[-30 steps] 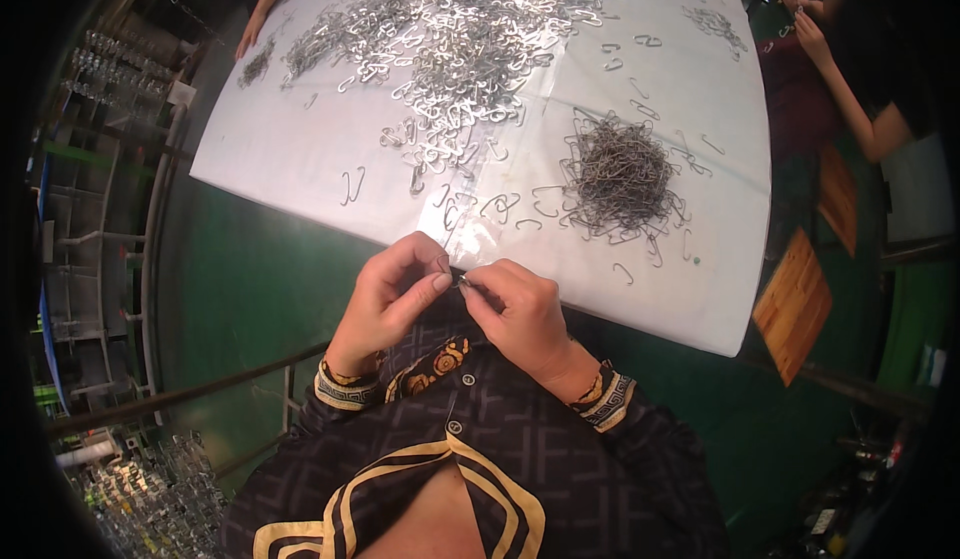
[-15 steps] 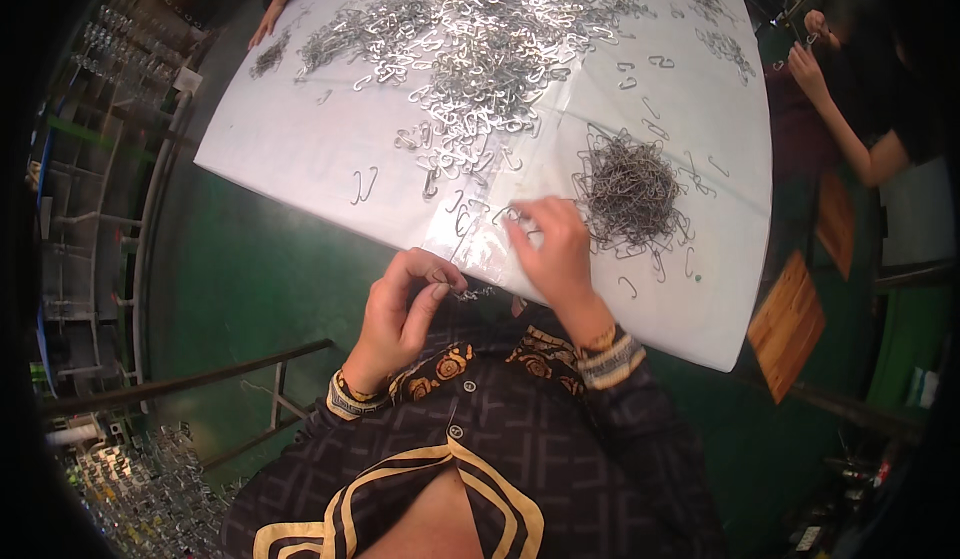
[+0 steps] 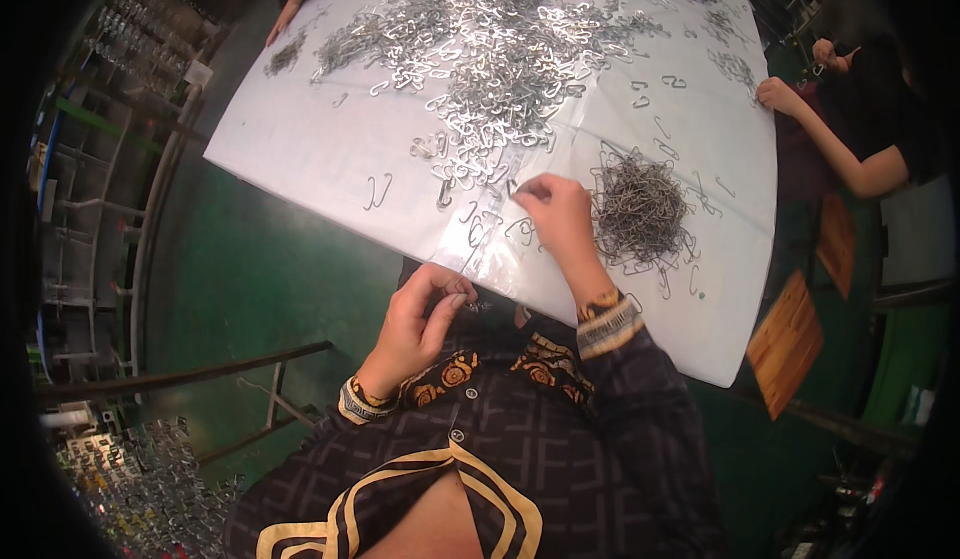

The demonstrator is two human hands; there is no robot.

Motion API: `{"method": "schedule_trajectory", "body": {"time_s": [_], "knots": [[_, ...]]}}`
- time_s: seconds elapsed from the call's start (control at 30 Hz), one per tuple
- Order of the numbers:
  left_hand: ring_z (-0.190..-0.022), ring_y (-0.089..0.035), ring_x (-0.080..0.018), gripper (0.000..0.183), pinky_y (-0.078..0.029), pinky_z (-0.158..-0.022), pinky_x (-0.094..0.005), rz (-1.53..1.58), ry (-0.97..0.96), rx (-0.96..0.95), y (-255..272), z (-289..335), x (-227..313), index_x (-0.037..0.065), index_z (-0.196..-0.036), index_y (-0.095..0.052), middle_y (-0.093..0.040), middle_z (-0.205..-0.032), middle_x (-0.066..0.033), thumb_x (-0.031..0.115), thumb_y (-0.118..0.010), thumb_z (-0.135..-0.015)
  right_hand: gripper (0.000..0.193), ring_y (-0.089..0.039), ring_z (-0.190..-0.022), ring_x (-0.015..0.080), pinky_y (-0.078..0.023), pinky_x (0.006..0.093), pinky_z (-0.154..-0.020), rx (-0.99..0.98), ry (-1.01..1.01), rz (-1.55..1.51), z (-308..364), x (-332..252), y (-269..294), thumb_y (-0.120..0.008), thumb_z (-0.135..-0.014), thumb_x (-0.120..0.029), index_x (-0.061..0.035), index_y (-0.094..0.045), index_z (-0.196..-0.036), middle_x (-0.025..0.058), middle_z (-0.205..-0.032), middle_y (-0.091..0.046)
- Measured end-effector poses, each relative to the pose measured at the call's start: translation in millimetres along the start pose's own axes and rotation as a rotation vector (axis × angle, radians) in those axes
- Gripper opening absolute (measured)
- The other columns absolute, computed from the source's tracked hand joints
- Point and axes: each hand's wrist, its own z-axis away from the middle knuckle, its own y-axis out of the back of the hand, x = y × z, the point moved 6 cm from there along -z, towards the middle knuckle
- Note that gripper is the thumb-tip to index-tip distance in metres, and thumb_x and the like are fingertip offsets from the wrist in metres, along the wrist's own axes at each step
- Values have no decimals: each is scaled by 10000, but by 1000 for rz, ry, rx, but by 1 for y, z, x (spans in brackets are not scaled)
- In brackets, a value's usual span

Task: The person hangs a metal piece onto a rack and then sorts through many small metal hooks and loops on a table with other people.

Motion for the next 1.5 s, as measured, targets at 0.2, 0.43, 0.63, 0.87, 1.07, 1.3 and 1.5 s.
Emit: {"method": "schedule_trajectory", "body": {"time_s": [0.2,0.43,0.63,0.87,1.07,1.3,1.5], "knots": [[-765,-596,-148,67,-473,-693,-270,-73,0,-5,-15,-11,-6,0,-938,-539,-616,-876,-85,-38,-570,-892,154,-612,-595,94,-483,256,-554,-122,-142,-316,74,-38,11,-741,-793,-78,42,-712,-886,77,-683,-688],[-791,-576,-298,99,-446,-723,-380,-197,-16,6,-20,-8,-5,22,-911,-549,-596,-809,-103,-5,-618,-844,114,-627,-643,105,-492,242,-600,-67,-59,-385,109,-49,12,-727,-811,-46,42,-704,-879,83,-751,-697],[-789,-650,-217,125,-506,-718,-302,-38,63,-169,-19,-9,-15,-18,-969,-619,-666,-879,-126,1,-655,-850,75,-629,-636,125,-490,244,-581,9,84,-267,122,-53,16,-726,-793,0,13,-698,-861,83,-774,-679],[-759,-630,-294,82,-511,-668,-392,-514,-143,24,-30,-69,-48,3,-854,-661,-634,-803,-131,38,-665,-779,79,-580,-567,155,-461,269,-537,-1,155,-203,128,-51,13,-727,-775,8,3,-685,-841,84,-753,-656],[-806,-620,-323,40,-530,-688,-387,-945,-153,-154,-76,-92,-50,-1,-714,-631,-610,-805,-148,15,-606,-687,54,-636,-628,141,-495,254,-570,-11,161,-159,130,-49,13,-708,-788,30,15,-686,-835,79,-755,-674],[-744,-657,-299,89,-544,-629,-385,-851,-107,-99,-62,-102,-56,-5,-729,-665,-649,-783,-139,76,-628,-731,77,-596,-578,157,-468,267,-531,12,148,-217,129,-44,12,-730,-775,8,12,-681,-835,86,-747,-654],[-637,-582,-113,95,-457,-579,-271,-58,264,-34,-15,-80,-59,-11,-787,-615,-630,-724,-25,78,-628,-820,73,-625,-604,139,-484,250,-548,38,87,-270,127,-37,8,-733,-786,2,17,-684,-838,83,-739,-661]]}}
